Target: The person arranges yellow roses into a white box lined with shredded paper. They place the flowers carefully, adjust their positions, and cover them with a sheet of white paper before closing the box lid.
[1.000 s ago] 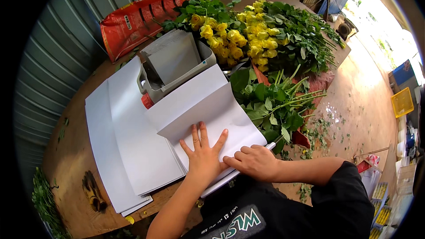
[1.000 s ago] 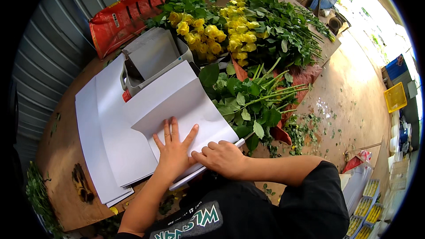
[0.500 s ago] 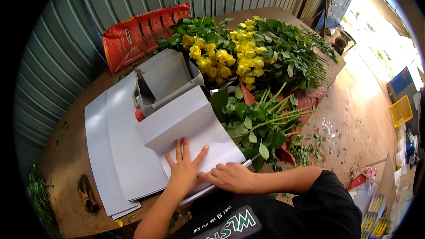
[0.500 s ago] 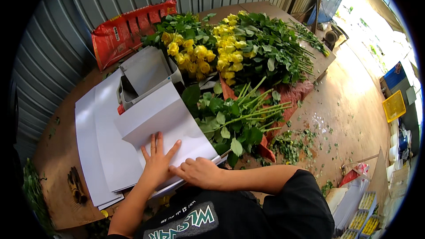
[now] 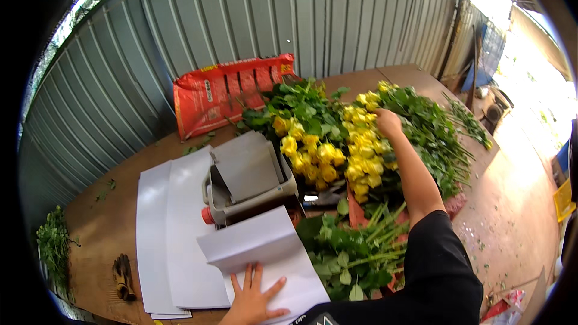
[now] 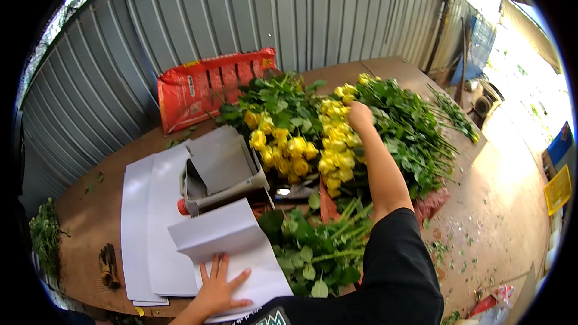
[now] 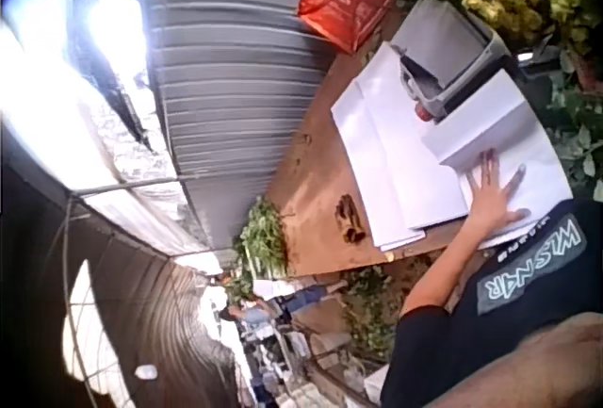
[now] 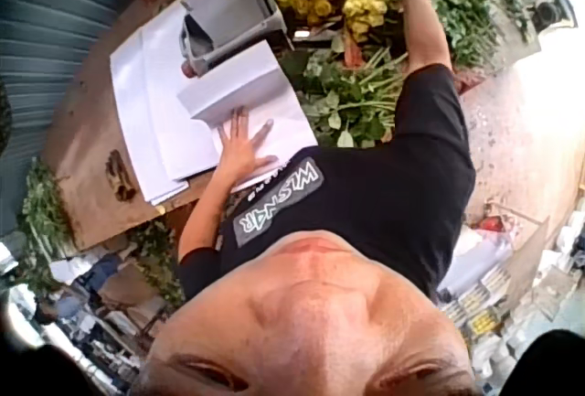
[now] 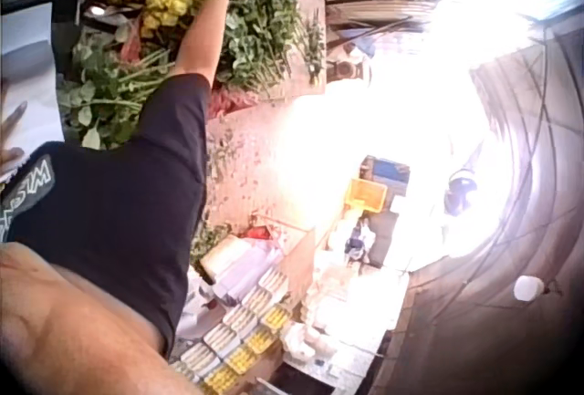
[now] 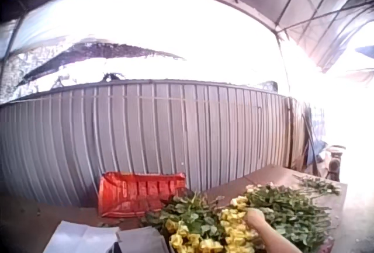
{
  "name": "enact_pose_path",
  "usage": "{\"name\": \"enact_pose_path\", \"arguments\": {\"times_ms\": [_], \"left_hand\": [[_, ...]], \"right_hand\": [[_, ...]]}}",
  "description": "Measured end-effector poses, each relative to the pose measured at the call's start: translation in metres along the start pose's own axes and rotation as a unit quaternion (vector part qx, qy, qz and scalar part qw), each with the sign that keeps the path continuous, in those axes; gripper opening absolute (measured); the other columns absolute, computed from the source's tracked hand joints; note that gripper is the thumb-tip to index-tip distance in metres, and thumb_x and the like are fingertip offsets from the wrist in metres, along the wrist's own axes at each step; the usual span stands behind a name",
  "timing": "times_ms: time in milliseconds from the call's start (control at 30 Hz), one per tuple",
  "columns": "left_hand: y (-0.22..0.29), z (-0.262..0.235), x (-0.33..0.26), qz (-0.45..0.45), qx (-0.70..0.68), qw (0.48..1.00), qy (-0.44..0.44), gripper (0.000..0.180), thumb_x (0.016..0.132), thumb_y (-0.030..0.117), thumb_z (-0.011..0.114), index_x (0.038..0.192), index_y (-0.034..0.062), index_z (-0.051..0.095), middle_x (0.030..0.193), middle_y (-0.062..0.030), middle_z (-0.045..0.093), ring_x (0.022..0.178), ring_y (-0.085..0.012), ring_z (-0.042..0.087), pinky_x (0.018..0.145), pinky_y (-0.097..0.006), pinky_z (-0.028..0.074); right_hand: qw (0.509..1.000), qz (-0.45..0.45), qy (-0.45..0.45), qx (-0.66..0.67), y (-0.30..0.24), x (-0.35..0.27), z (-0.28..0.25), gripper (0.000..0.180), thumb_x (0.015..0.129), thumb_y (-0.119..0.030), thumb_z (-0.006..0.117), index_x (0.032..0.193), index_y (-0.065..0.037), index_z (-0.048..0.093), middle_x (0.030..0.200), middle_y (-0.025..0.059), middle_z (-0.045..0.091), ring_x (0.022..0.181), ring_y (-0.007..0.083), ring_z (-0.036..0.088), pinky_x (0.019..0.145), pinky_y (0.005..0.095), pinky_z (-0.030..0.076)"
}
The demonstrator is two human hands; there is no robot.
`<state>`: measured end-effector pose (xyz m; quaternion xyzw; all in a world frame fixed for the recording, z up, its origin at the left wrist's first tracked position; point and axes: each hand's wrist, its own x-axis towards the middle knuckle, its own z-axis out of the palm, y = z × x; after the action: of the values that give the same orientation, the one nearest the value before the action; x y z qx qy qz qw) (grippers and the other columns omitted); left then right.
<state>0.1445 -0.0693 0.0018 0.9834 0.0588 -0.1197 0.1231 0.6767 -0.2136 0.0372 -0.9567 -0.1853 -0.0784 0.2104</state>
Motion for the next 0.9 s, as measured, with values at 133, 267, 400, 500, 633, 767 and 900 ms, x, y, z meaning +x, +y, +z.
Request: {"name": "enact_pose_path", "arguments": {"times_ms": [133,267,400,500,633,767,900], "left_hand": [[0.000,-0.007,-0.001,-0.018,-0.025,0.999,-0.026,0.075,0.063,0.070,0.051,0.127,0.0319,0.041,0.135,-0.0326,0.010,0.126,-0.0493,0.005,0.090,-0.069,0.005],[0.001,-0.003,0.003,-0.023,-0.024,0.999,-0.033,0.075,0.061,0.069,0.054,0.125,0.0322,0.042,0.134,-0.0323,0.012,0.126,-0.0492,0.007,0.090,-0.069,0.005],[0.004,-0.003,0.002,-0.031,-0.021,0.999,-0.027,0.077,0.059,0.069,0.055,0.125,0.0311,0.043,0.134,-0.0321,0.015,0.126,-0.0486,0.008,0.090,-0.069,0.006],[0.003,-0.001,0.003,-0.022,-0.010,1.000,-0.018,0.077,0.059,0.069,0.056,0.124,0.0308,0.044,0.134,-0.0320,0.015,0.126,-0.0485,0.008,0.090,-0.069,0.006],[0.004,-0.003,0.003,-0.014,0.002,1.000,-0.007,0.076,0.059,0.068,0.057,0.124,0.0303,0.045,0.133,-0.0320,0.015,0.125,-0.0482,0.009,0.091,-0.068,0.006],[0.006,-0.007,0.002,-0.031,-0.007,0.999,-0.024,0.075,0.059,0.067,0.058,0.124,0.0300,0.044,0.134,-0.0312,0.015,0.125,-0.0474,0.010,0.092,-0.067,0.007],[0.004,-0.007,0.001,-0.029,-0.001,0.999,-0.018,0.076,0.060,0.067,0.058,0.124,0.0299,0.044,0.135,-0.0300,0.014,0.126,-0.0464,0.009,0.093,-0.066,0.006]], "right_hand": [[0.969,0.087,-0.168,-0.160,0.031,0.035,0.025,0.061,0.083,0.003,0.037,0.136,-0.021,0.022,0.128,0.0114,0.042,0.097,0.0287,0.055,0.075,0.0397,0.048],[0.968,0.017,-0.172,-0.181,0.055,0.015,0.030,0.046,0.080,-0.011,0.045,0.125,-0.010,0.036,0.123,0.0099,0.045,0.100,0.0289,0.052,0.081,0.0395,0.044],[0.975,-0.034,-0.122,-0.180,0.047,-0.038,0.011,0.049,0.073,-0.019,0.051,0.119,-0.009,0.040,0.114,0.0108,0.049,0.100,0.0304,0.052,0.081,0.0397,0.043],[0.970,-0.063,-0.129,-0.196,0.050,-0.052,-0.018,0.045,0.071,-0.020,0.055,0.114,-0.011,0.046,0.110,0.0111,0.052,0.098,0.0304,0.053,0.082,0.0394,0.043],[0.995,-0.096,0.004,0.001,0.046,-0.066,-0.061,0.037,0.070,-0.008,0.058,0.107,-0.011,0.054,0.103,0.0042,0.054,0.094,0.0268,0.055,0.079,0.0343,0.042],[0.952,-0.174,0.006,0.252,0.068,-0.071,-0.072,0.026,0.069,0.000,0.060,0.095,-0.002,0.059,0.094,0.0028,0.056,0.085,0.0126,0.054,0.074,0.0234,0.041],[0.906,-0.204,-0.006,0.370,0.079,-0.091,-0.076,0.018,0.072,0.000,0.061,0.090,0.003,0.060,0.094,0.0036,0.056,0.085,0.0116,0.053,0.078,0.0222,0.040]]}}
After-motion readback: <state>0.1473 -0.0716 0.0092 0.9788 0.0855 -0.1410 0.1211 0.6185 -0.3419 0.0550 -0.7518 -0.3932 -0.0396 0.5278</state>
